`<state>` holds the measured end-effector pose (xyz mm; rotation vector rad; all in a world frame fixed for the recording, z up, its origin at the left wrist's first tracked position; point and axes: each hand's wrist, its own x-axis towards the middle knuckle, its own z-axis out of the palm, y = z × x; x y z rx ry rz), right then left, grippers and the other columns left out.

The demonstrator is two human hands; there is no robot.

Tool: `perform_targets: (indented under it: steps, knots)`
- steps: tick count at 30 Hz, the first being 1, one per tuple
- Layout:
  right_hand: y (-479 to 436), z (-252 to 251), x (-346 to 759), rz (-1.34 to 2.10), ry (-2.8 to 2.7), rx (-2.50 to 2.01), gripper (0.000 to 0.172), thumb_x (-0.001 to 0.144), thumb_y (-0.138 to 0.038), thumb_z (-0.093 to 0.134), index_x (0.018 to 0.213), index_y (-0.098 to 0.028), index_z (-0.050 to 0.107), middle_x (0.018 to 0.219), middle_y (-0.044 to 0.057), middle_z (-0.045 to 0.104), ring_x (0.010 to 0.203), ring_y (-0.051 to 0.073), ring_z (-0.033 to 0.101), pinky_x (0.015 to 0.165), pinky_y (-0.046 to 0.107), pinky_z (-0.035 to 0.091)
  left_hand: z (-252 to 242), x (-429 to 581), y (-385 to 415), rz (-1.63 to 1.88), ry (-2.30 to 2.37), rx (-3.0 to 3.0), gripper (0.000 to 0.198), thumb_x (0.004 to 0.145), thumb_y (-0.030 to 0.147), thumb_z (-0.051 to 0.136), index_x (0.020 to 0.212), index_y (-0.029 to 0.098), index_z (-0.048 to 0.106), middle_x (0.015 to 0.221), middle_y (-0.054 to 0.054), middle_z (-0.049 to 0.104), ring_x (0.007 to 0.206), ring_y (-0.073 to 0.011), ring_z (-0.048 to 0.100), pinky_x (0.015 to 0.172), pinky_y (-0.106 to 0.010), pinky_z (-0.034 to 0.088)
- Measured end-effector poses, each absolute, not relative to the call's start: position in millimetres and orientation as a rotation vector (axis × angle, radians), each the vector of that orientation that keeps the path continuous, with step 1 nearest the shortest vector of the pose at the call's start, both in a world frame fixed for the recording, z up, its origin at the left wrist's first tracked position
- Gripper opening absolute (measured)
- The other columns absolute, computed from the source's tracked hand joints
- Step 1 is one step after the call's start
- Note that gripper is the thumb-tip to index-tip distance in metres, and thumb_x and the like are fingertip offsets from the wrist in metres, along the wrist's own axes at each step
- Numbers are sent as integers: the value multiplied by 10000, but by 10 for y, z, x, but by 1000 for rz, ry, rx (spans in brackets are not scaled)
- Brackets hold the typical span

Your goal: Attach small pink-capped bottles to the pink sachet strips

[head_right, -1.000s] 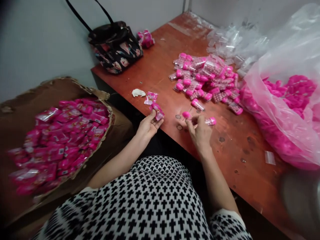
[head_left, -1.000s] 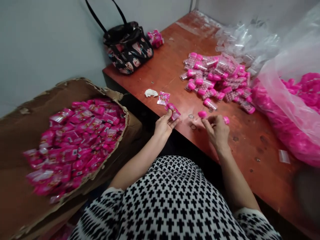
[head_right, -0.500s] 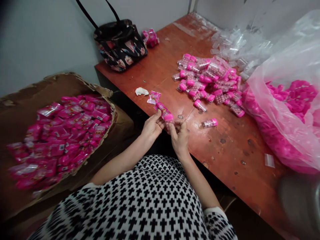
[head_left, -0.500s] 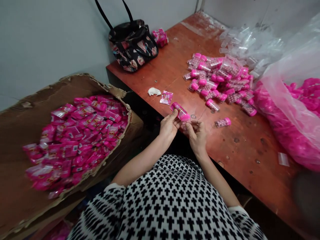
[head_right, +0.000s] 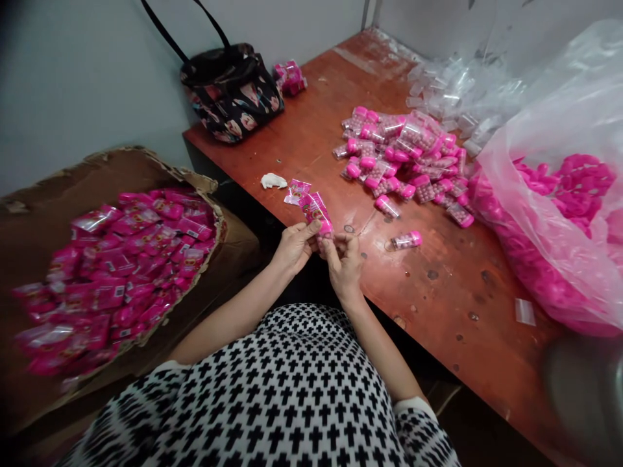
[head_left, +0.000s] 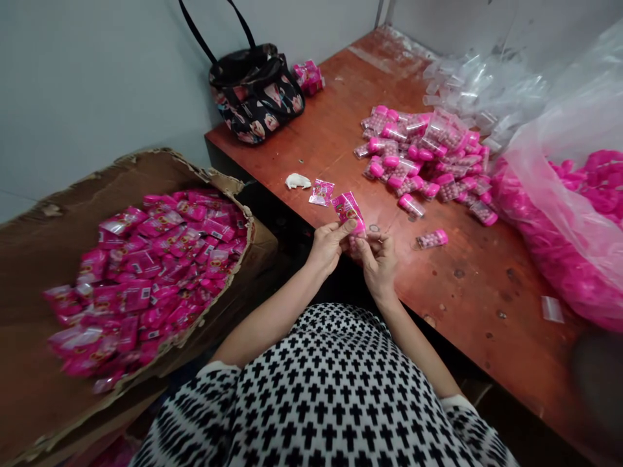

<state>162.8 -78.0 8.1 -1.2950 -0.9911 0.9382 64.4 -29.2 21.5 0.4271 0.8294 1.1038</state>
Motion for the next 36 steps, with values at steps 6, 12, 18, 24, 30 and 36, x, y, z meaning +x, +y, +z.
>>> perform_targets:
  steps: [6,12,18,24,30,36]
  knots:
    - [-730,61,1683,1215,-799,-1209,281,771,-400,663,890,-225,478,726,-33,680,574,122,657,540,262,579,208,589,-246,1011,833,566,340,544,377,824,594,99,634,552,-27,618,477,-106,559,520,-252,465]
    - [-713,30,1692,931,-958,-1334,297,731,-382,708,868,-228,495,719,-35,675,605,135,665,569,268,576,193,626,-302,1042,866,577,288,579,344,808,638,94,677,618,-42,655,541,-106,585,571,-246,477]
    - [-682,60,1682,1205,-760,-1190,315,730,-396,702,856,-233,464,663,-68,632,547,107,638,528,246,575,165,657,-369,1052,856,511,313,560,335,820,540,99,615,526,-11,584,480,-82,529,481,-212,421]
    - [-767,95,1743,1343,-905,-1142,362,694,-363,740,972,-243,543,848,-17,697,761,137,691,738,315,598,185,524,-311,1087,825,413,297,536,310,834,642,90,665,663,-59,672,603,-114,615,659,-265,507]
    - [-636,93,1660,1251,-807,-1138,301,669,-345,758,804,-224,517,639,-69,651,528,99,636,536,229,567,215,561,-474,1048,773,429,274,552,288,827,640,81,672,643,-47,665,573,-102,599,600,-244,496]
    - [-591,161,1637,1331,-902,-1112,272,712,-365,723,822,-210,529,693,-26,696,551,119,656,507,236,552,421,45,-486,1462,855,446,379,705,524,685,851,175,664,1033,-86,712,1013,-225,653,867,-348,519]
